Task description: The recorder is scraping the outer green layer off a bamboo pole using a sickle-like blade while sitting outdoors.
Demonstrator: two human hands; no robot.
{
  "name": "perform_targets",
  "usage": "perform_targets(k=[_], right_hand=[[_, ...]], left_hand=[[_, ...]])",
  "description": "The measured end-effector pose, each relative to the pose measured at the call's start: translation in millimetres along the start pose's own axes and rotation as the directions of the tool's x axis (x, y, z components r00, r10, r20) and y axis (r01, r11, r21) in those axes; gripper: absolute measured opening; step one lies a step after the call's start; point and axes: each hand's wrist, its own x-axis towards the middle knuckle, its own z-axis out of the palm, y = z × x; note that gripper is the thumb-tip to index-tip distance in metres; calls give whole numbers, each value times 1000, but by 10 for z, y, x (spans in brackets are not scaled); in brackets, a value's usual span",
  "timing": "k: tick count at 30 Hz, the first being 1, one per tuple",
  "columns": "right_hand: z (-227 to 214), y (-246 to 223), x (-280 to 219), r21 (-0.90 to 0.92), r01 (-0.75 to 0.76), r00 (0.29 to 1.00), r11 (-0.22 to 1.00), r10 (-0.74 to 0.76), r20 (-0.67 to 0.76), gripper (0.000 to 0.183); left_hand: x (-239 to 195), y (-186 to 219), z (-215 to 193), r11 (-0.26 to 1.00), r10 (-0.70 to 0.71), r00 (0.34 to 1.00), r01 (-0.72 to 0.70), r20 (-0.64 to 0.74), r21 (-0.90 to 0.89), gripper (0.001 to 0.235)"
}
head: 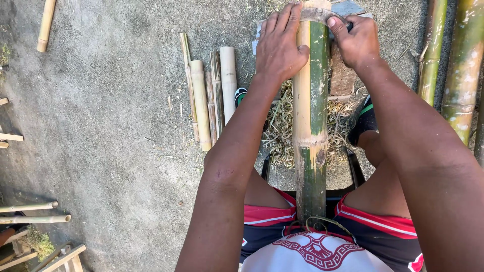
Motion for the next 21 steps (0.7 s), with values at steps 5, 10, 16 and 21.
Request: perform_targets(k=[5,10,16,21], right_hand=[[-38,-262,-99,-24,-177,984,984,177,30,49],[-80,-394,-177,-36,-228,971,973,230,64,47],[-57,-92,-570,80,-369,925,926,358,124,49],[-77,-29,-919,32,-55,998,998,54,6,53]], left_hand=[[2,-61,132,1000,-6,1000,6,17,5,94],[8,-37,65,999,-39,996,39,86,4,96],[-385,134,8,1000,22,983,-24,184,11,104],[-804,305,-120,994,51,999,-51,7,-96,100]])
